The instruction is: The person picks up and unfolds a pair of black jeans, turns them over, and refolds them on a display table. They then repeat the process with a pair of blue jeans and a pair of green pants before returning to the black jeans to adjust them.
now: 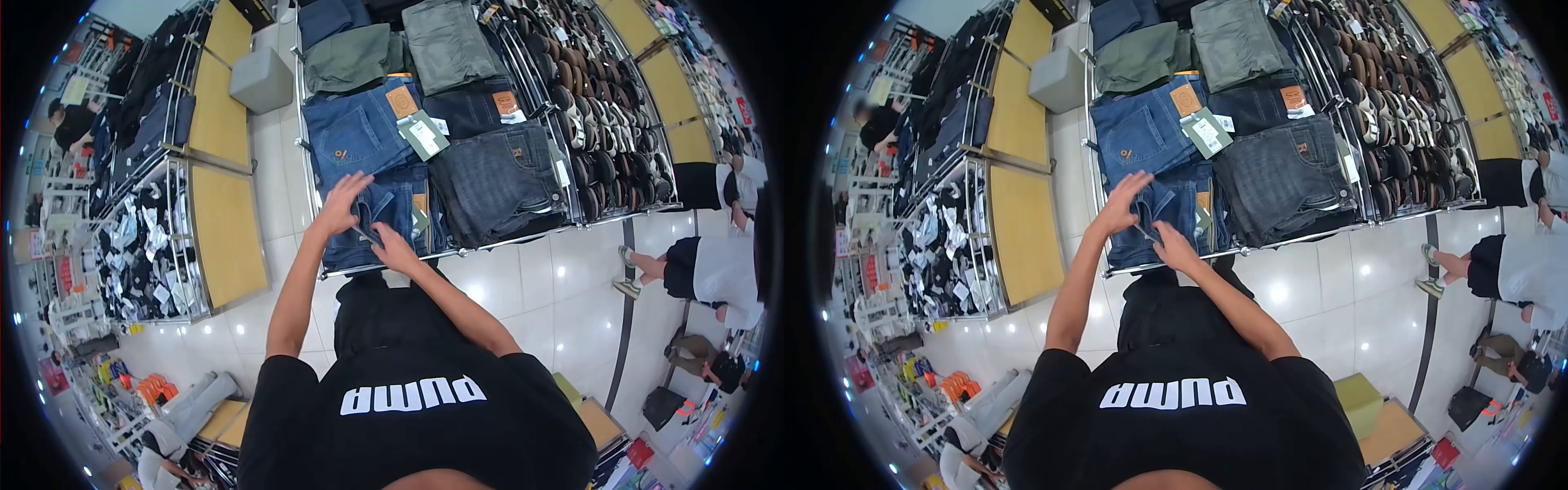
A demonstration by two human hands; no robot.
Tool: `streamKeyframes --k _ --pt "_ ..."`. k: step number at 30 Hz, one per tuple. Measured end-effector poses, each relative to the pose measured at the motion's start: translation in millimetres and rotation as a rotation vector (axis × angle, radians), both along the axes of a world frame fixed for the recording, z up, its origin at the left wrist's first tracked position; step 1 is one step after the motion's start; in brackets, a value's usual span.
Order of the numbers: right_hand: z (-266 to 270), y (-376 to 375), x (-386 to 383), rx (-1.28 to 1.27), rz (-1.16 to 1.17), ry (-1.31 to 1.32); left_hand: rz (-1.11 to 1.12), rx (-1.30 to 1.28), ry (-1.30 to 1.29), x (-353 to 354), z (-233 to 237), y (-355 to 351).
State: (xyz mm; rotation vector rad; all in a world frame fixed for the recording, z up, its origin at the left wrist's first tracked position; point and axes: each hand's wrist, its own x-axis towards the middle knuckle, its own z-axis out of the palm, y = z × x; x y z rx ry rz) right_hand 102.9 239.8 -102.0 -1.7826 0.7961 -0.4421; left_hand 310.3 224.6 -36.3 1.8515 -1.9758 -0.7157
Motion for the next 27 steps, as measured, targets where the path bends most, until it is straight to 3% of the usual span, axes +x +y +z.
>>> streamKeyframes --k 1,3,7,9,11,14,16,17,18,19,21,23,27 --pt "0.2 4.0 1.7 -0.007 -0.013 -0.001 -0.013 -0.007 -0.001 3.4 -3.4 -8.2" --pt "-0.2 12.5 8.2 -0.038 -0.052 0.004 -0.322 0.321 -0.079 7.5 -8.6 -21.1" --pt "-0.3 13.5 16.5 -0.069 -0.106 0.136 -0.492 0.256 -0.325 10.8 -18.1 -32.2" --pt "1.7 5.4 18.1 -0.04 -0.266 0.253 -0.495 0.161 -0.303 25.8 -27.0 -35.9" --pt "6.4 2.2 10.6 -0.043 -0.441 0.233 -0.384 0.037 -0.144 43.0 -34.5 -34.0" --pt "17.2 -2.0 -1.1 0.14 -0.529 0.259 -0.411 0.011 -0.062 54.8 -34.7 -35.0" --pt "30.1 -0.5 -0.3 0.079 -0.58 0.302 -0.426 0.009 -0.02 59.5 -36.6 -34.4" --pt "35.4 3.1 0.8 0.02 -0.593 0.339 -0.347 0.041 0.12 61.8 -37.9 -35.6" --pt "12.2 1.1 -3.1 0.173 -0.596 0.266 -0.269 0.067 0.256 63.1 -36.5 -39.3" --pt "-6.2 2.2 -0.3 0.168 -0.636 0.262 -0.309 0.062 0.256 62.8 -30.0 -44.0" --pt "-28.0 9.5 2.9 0.086 -0.824 0.14 -0.126 0.095 0.356 59.1 -17.0 -49.4" --pt "3.5 17.7 11.0 0.099 -0.851 0.09 -0.142 0.052 0.56 55.4 -27.3 -61.2" --pt "38.2 27.6 24.3 0.228 -0.901 -0.112 -0.263 0.108 0.608 42.4 -3.6 -70.7"
